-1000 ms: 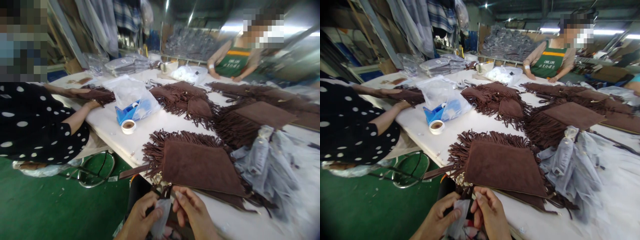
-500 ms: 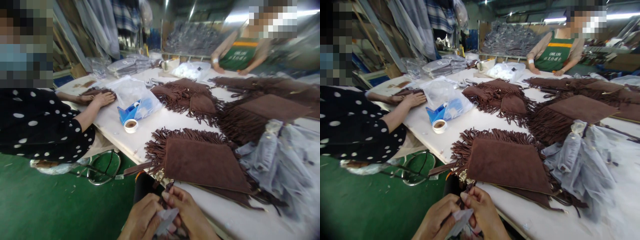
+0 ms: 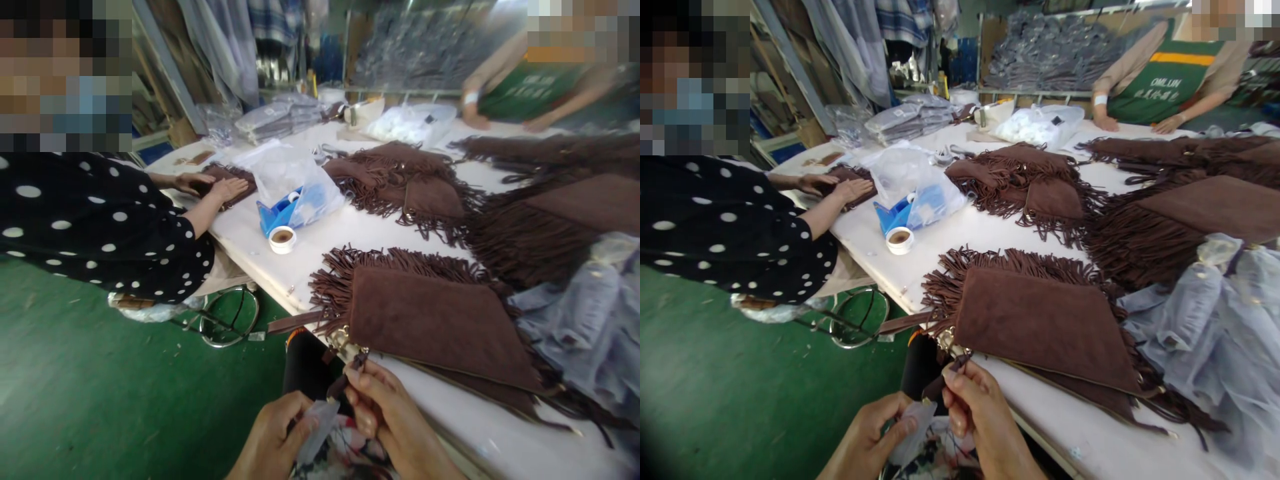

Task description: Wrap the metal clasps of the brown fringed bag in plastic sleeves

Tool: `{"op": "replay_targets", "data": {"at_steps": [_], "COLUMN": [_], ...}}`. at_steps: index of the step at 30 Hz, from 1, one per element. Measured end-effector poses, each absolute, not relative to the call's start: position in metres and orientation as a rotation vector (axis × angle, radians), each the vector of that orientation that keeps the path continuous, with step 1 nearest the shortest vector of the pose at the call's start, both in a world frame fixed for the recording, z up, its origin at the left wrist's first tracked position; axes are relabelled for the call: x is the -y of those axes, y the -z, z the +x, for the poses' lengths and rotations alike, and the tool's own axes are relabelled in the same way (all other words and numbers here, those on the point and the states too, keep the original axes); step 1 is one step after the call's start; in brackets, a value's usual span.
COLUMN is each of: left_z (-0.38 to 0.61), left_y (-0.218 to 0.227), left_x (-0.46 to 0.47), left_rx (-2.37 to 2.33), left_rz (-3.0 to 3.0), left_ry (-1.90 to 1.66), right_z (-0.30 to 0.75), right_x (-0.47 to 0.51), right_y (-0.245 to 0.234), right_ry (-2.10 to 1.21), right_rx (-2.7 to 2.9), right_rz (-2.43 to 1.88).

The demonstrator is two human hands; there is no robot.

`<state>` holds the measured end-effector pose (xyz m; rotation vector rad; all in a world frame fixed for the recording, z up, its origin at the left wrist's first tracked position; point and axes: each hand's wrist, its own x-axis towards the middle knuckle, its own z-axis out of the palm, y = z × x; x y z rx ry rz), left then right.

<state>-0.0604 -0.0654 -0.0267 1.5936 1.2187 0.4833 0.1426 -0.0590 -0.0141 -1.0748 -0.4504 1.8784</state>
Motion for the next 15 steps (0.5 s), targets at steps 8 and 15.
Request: {"op": "replay_targets", "data": {"at_steps": [8, 15], "left_z": [-0.0588, -0.0551], "left_y": [0.0315, 0.0295], "left_x": [0.0644, 0.0599], "left_rx": [-1.192, -1.176], "left_rz": [1.637, 1.644], "left_ry": [-0.389, -0.356], "right_z": [0.1459, 0.1471], "right_x": [0.0599, 0.0597], "right_y": [0.0117, 0.0120], "right_ry": [-1.898, -1.883], "right_rx": [0.445, 0.498], "right_rz": [-1.045, -1.082]}}
